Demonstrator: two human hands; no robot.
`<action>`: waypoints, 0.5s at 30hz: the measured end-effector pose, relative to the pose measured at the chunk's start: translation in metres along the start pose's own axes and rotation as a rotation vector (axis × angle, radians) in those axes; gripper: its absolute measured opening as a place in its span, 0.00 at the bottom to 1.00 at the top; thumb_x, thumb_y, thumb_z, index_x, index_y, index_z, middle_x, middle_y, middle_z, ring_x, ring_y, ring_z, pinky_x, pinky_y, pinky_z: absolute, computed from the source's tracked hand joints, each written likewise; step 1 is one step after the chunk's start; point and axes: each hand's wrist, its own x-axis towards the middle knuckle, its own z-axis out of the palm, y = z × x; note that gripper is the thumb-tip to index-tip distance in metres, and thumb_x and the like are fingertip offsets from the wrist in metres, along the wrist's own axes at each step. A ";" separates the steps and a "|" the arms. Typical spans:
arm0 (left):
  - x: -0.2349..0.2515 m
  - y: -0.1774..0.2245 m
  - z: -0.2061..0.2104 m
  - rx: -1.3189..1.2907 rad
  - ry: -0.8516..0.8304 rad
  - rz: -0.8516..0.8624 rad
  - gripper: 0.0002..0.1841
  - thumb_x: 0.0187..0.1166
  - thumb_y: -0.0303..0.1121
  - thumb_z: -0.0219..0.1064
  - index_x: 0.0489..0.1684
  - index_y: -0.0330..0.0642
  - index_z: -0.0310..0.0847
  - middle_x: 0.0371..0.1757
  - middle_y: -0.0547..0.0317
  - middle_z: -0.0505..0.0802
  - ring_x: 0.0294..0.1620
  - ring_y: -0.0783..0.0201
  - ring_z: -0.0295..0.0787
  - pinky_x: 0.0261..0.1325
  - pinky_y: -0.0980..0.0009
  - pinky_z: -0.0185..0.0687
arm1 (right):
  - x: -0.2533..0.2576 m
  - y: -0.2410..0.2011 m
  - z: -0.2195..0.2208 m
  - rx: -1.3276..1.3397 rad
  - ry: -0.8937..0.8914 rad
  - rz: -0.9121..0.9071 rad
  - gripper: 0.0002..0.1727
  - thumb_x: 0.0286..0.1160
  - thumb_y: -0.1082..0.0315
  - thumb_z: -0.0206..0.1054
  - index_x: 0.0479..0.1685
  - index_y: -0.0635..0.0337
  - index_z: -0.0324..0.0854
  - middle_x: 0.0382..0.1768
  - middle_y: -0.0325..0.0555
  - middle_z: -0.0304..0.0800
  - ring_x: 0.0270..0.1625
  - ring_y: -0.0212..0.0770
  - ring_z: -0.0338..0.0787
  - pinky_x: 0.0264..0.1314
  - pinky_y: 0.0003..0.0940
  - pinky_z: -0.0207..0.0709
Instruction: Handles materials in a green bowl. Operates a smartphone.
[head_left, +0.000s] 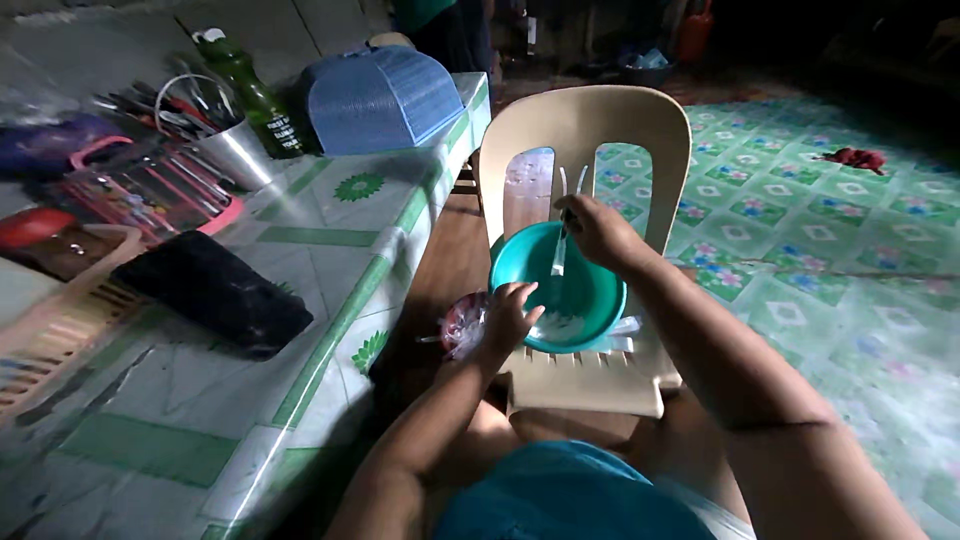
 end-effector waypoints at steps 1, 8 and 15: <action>-0.014 -0.004 0.005 0.021 0.063 0.078 0.22 0.80 0.47 0.67 0.68 0.48 0.88 0.67 0.51 0.90 0.74 0.49 0.82 0.79 0.49 0.73 | -0.001 -0.004 -0.006 -0.003 0.082 -0.015 0.18 0.83 0.77 0.60 0.70 0.62 0.79 0.58 0.58 0.88 0.60 0.54 0.90 0.67 0.53 0.82; -0.082 0.005 0.033 -0.021 0.190 0.363 0.15 0.80 0.47 0.67 0.59 0.57 0.90 0.68 0.52 0.90 0.74 0.48 0.82 0.76 0.46 0.74 | 0.020 0.011 0.015 0.016 0.041 -0.022 0.20 0.81 0.79 0.61 0.71 0.64 0.79 0.59 0.61 0.88 0.60 0.58 0.90 0.67 0.56 0.82; -0.090 0.010 0.046 -0.043 0.214 0.309 0.14 0.80 0.47 0.68 0.57 0.56 0.91 0.67 0.54 0.90 0.75 0.51 0.80 0.77 0.50 0.73 | 0.027 -0.001 -0.005 -0.048 0.189 -0.060 0.19 0.79 0.78 0.61 0.68 0.64 0.82 0.55 0.59 0.91 0.62 0.59 0.89 0.71 0.59 0.79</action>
